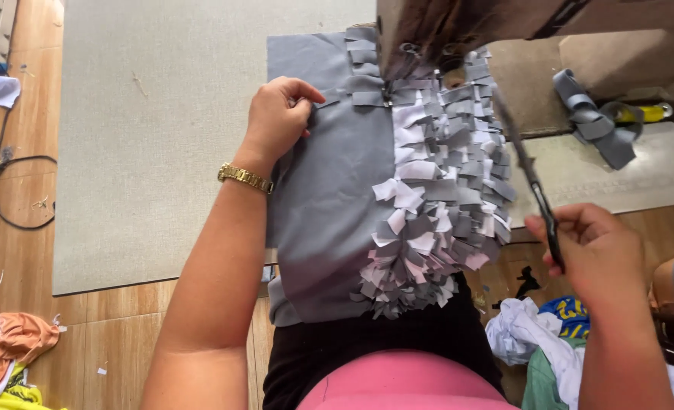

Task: Sewing multiple small fabric strips onto a larger piece of grey fabric to create a textured surface, using a sewing machine and scissors.

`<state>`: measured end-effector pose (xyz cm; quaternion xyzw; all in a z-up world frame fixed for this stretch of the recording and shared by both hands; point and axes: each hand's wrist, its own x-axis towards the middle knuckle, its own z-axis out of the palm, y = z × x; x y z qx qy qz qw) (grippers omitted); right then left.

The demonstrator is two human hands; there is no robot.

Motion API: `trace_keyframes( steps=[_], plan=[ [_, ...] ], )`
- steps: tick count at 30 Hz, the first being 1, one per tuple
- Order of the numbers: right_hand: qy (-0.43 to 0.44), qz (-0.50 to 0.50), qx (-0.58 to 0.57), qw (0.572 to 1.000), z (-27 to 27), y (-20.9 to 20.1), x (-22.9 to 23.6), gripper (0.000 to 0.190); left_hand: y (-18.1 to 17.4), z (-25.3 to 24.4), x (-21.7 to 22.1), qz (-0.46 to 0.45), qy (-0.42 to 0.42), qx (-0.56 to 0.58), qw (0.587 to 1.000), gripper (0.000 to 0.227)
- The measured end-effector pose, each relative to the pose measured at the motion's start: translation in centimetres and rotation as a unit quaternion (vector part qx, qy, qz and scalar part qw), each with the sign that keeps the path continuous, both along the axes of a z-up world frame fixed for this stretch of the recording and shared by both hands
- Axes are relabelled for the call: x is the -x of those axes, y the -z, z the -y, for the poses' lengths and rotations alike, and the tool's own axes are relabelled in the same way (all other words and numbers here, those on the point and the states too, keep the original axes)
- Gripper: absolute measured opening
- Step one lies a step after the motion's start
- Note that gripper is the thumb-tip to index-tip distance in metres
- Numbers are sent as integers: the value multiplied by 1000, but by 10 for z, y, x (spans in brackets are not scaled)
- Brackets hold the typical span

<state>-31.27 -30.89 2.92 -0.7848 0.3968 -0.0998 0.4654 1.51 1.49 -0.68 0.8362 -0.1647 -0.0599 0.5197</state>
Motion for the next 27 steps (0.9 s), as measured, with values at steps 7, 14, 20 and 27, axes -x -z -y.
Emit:
trace_keyframes(
  steps=[7, 14, 20, 27],
  plan=[
    [-22, -49, 236, 970, 44, 6, -11, 30, -15, -11, 23, 10, 46, -54, 997, 39],
    [-134, -116, 341, 923, 55, 4, 8, 56, -80, -91, 174, -2, 109, 88, 990, 34],
    [-174, -159, 97, 967, -5, 19, 25, 27, -20, -151, 241, -175, 125, -152, 965, 37],
    [-203, -146, -138, 958, -48, 72, 0, 101, 27, -97, 249, -286, -33, -25, 957, 61]
  ],
)
